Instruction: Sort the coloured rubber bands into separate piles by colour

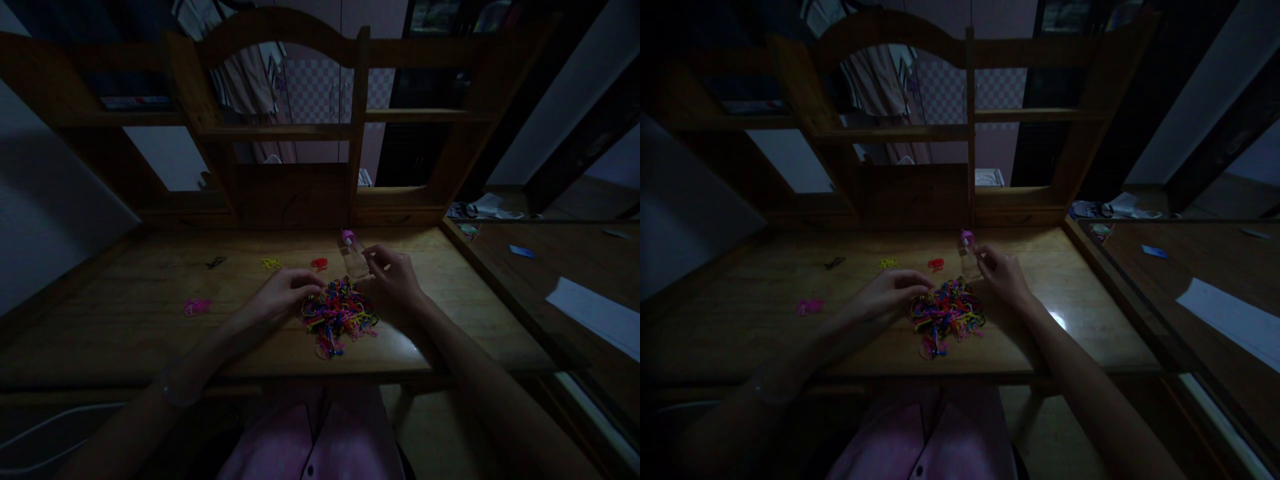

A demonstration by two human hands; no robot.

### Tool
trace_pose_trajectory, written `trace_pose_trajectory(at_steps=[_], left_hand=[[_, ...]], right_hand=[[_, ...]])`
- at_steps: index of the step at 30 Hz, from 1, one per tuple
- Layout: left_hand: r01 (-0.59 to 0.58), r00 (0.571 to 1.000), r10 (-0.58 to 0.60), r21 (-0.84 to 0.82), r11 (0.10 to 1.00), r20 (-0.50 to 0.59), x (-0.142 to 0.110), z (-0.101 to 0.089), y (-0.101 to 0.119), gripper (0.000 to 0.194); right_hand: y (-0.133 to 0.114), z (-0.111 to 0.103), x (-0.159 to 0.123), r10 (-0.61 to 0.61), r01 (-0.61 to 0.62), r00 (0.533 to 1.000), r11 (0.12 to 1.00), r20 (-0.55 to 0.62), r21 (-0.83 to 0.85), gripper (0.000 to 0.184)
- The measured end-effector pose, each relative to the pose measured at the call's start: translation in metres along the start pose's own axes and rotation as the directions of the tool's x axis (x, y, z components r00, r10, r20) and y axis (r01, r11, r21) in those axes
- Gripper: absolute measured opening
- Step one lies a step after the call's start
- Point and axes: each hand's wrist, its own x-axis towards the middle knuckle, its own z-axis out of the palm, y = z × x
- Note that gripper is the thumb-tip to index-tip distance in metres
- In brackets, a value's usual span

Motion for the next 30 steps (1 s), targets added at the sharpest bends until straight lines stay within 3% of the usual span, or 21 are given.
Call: trace_pose_trajectory(at_steps=[5,9,13,18,23,30], left_hand=[[-0.065,0.997,0.070,0.184,0.981,-0.019,-0.007,0.002,0.007,0.020],[-0.194,0.974,0.225,0.434,0.880,-0.021,-0.013,0.006,0.013,0.027],[-0.209,0.974,0.220,0.557,0.804,0.048,-0.011,0.010,0.017,0.022],[-0.248,0.968,0.219,0.594,0.765,0.123,-0.006,0.009,0.015,0.018],[-0.258,0.965,0.231,0.610,0.749,0.125,-0.007,0.006,0.012,0.014],[-0.220,0.975,0.190,0.515,0.828,0.112,-0.001,-0.001,0.019,0.012]], right_hand=[[0.000,0.000,0.000,0.002,-0.002,1.000,1.000,0.006,-0.005,0.020],[0.000,0.000,0.000,-0.009,0.009,1.000,1.000,0.012,-0.008,0.021],[-0.001,0.000,0.001,-0.009,0.009,1.000,1.000,0.006,-0.019,0.022],[-0.004,-0.001,0.000,-0.005,0.005,1.000,1.000,0.007,-0.010,0.023],[-0.005,-0.001,0.000,-0.022,0.022,1.000,0.999,0.005,-0.024,0.019],[-0.003,0.000,0.000,-0.014,0.014,1.000,0.999,0.004,-0.032,0.021]])
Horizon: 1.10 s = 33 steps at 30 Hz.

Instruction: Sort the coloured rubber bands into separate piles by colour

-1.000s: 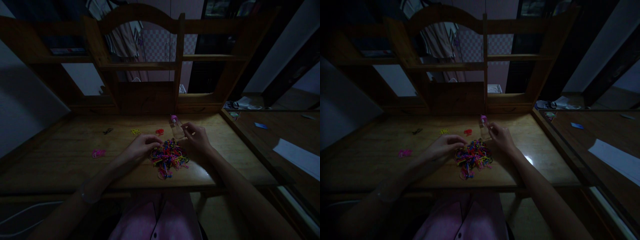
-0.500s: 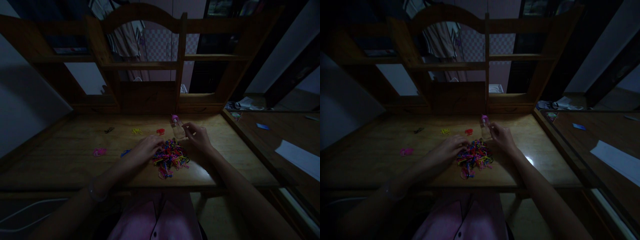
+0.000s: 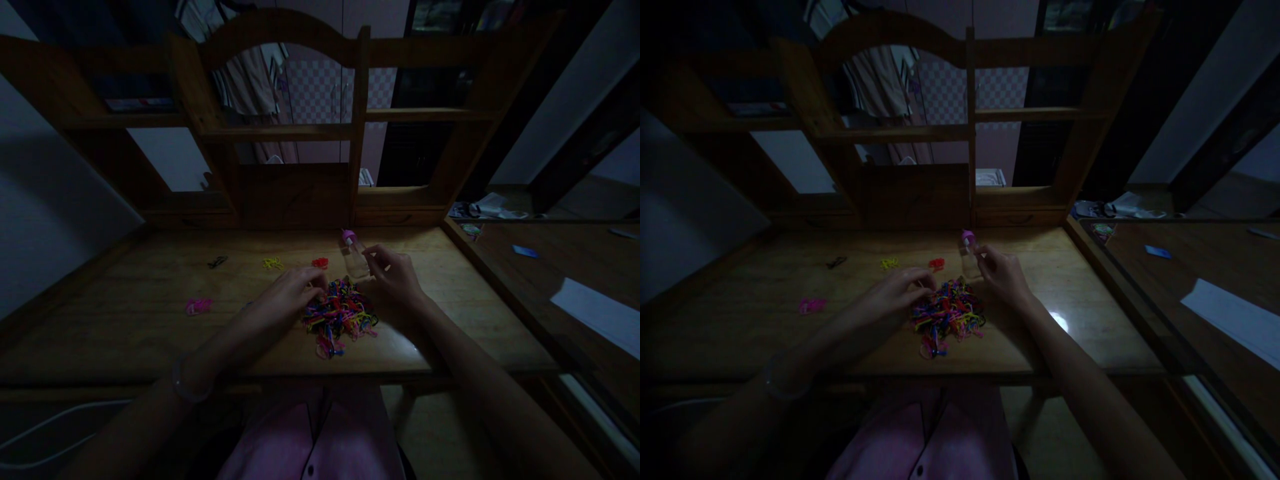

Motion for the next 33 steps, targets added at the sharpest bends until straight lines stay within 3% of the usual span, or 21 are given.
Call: trace_pose_trajectory(at_steps=[8,11,14,17,20,24,27,31,33], left_hand=[[0.003,0.998,-0.007,-0.061,0.998,-0.064,0.007,0.001,-0.006,0.017],[0.042,0.994,-0.055,-0.138,0.990,-0.094,0.007,0.002,-0.011,0.018],[0.104,0.984,-0.135,-0.242,0.965,-0.119,0.000,-0.010,-0.020,0.022],[0.164,0.956,-0.215,-0.240,0.957,-0.202,-0.011,-0.035,-0.041,0.026],[0.253,0.890,-0.292,-0.153,0.955,-0.352,-0.018,-0.054,-0.073,0.028],[0.375,0.833,-0.364,-0.057,0.925,-0.416,-0.013,-0.056,-0.110,0.026],[0.361,0.826,-0.324,-0.008,0.933,-0.462,-0.009,-0.053,-0.117,0.030],[0.277,0.802,-0.167,0.109,0.955,-0.574,-0.013,-0.055,-0.102,0.024],[0.245,0.830,-0.135,0.137,0.960,-0.542,-0.016,-0.053,-0.092,0.022]], right_hand=[[0.002,0.001,0.000,-0.017,0.017,1.000,1.000,-0.006,0.007,0.020],[0.002,0.001,0.000,-0.028,0.028,1.000,1.000,-0.004,0.009,0.019],[0.002,0.001,0.000,-0.032,0.032,0.999,0.999,-0.007,0.007,0.020],[0.002,0.000,0.000,-0.039,0.039,0.999,0.999,-0.020,0.012,0.020],[0.003,0.001,0.000,-0.050,0.050,0.998,0.999,-0.029,-0.003,0.020],[0.005,0.002,-0.001,-0.029,0.029,1.000,1.000,-0.013,0.006,0.020],[0.005,0.002,-0.001,-0.021,0.021,1.000,1.000,-0.014,0.015,0.020],[0.004,0.002,-0.001,-0.019,0.019,1.000,1.000,-0.011,0.009,0.019],[0.003,0.003,-0.002,-0.018,0.018,1.000,1.000,-0.011,0.004,0.019]])
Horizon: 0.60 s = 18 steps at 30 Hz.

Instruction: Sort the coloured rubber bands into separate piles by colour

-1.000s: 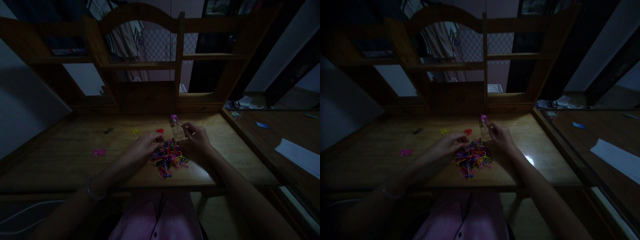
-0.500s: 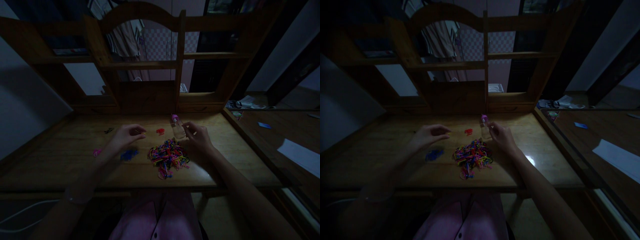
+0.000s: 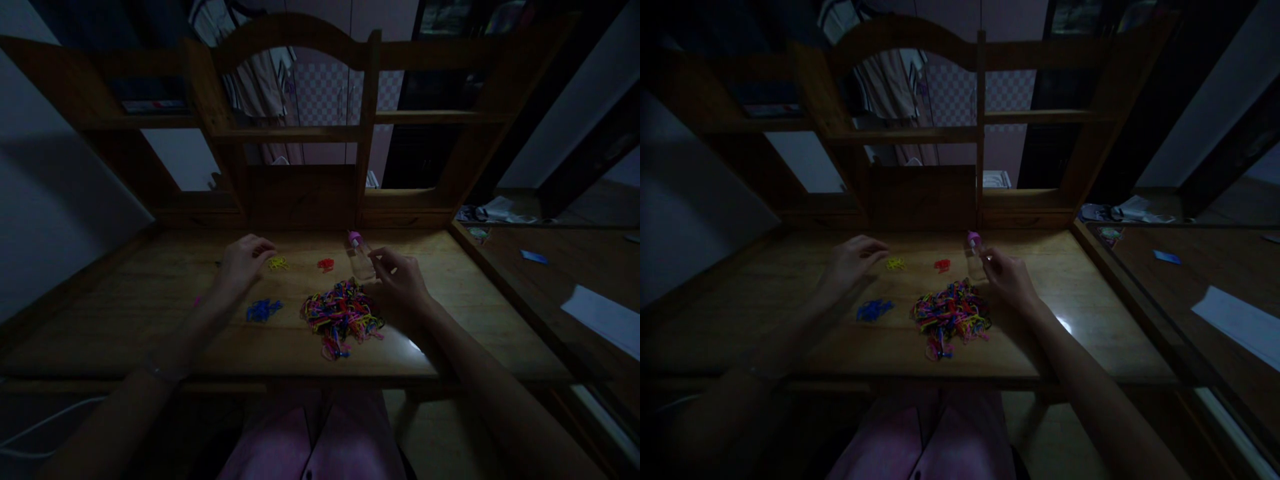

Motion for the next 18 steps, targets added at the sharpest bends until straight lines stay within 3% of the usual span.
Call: trace_pose_trajectory(at_steps=[2,5,9,12,16,18], left_hand=[[-0.046,0.983,0.048,-0.015,0.999,0.175,-0.004,0.004,0.006,0.023],[-0.085,0.908,0.087,-0.021,0.996,0.411,-0.005,0.016,0.004,0.024],[-0.101,0.936,0.061,0.097,0.990,0.347,-0.002,0.018,0.009,0.023],[-0.169,0.923,0.153,0.015,0.986,0.354,-0.012,0.007,0.047,0.023],[-0.322,0.798,0.414,-0.270,0.907,0.437,-0.027,0.005,0.115,0.020],[-0.365,0.771,0.473,-0.312,0.877,0.427,-0.026,0.013,0.137,0.020]], right_hand=[[0.000,0.000,0.000,-0.002,0.002,1.000,1.000,0.009,0.001,0.020],[0.000,0.000,-0.001,-0.003,0.003,1.000,1.000,0.013,0.007,0.021],[-0.002,-0.003,-0.001,0.015,-0.015,1.000,1.000,0.002,-0.002,0.020],[-0.001,-0.002,-0.001,0.010,-0.010,1.000,1.000,0.006,0.000,0.019],[0.002,-0.001,0.000,0.002,-0.002,1.000,1.000,-0.009,0.007,0.018],[0.004,-0.002,0.001,0.004,-0.004,1.000,1.000,-0.021,0.003,0.018]])
